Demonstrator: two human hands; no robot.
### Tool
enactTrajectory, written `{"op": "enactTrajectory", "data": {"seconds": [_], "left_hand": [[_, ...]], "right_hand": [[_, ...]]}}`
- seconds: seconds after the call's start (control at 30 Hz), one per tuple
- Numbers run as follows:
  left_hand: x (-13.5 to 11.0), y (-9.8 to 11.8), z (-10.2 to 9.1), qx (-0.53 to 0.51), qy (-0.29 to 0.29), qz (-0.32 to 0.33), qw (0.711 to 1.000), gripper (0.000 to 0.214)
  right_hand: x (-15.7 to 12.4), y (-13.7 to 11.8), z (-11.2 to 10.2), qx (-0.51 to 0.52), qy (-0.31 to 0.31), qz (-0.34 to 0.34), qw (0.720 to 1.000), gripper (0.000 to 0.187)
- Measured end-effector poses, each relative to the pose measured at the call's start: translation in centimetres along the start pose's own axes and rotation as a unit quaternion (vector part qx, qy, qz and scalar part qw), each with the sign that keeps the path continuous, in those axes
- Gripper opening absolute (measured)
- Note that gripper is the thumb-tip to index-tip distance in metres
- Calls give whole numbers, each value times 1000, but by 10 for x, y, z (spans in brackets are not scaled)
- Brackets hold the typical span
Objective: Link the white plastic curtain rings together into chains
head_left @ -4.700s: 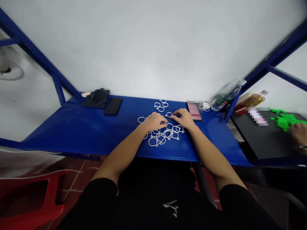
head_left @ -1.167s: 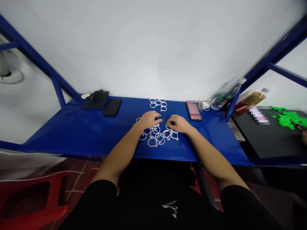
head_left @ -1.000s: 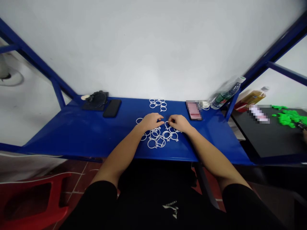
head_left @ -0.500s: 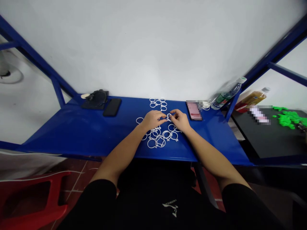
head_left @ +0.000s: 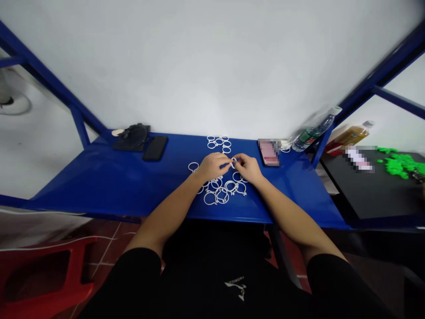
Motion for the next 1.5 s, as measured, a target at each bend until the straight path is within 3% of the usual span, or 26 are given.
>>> {"op": "enactTrajectory", "data": {"seconds": [0.17, 0.37, 0.47, 0.57, 0.7, 0.93, 1.2, 1.4, 1.5], "left_hand": [[0, 0, -6, 0, 21, -6, 1000, 13], [1, -5, -20, -5, 53, -37, 998, 18], [-3, -27, -31, 12, 85, -97, 992, 17], [-14, -61, -42, 40, 122, -196, 972, 19], [-28, -97, -41, 7, 127, -290, 949, 36], [-30, -104, -43, 11, 135, -300, 944, 31], [-36, -110, -17, 98, -22, -322, 941, 39], [-37, -112, -7, 85, -47, -310, 946, 44], [-38, -112, -6, 97, -42, -299, 948, 48]], "right_hand": [[-2, -10, 9, 26, -39, -59, 997, 23], [-1, -6, 9, 37, -48, -61, 996, 26], [1, 0, 5, 25, -52, -53, 997, 26], [2, 6, 5, 11, -82, -47, 995, 26], [2, 9, 4, -3, -93, -43, 995, 26], [2, 4, 2, -27, -102, -56, 993, 24], [3, 14, -6, -59, -166, -51, 983, 20], [-3, 29, -5, -30, -223, -19, 974, 26], [-7, 26, 4, -18, -254, -27, 967, 18]]}}
Point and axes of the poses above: each hand's wrist, its own x-axis towards the middle knuckle, its own z-axis out of the palm, y = z × x, the point moved 10 cm from there along x, towards the middle knuckle, and after that the axes turned 8 degrees about -x, right-handed, at the moved point
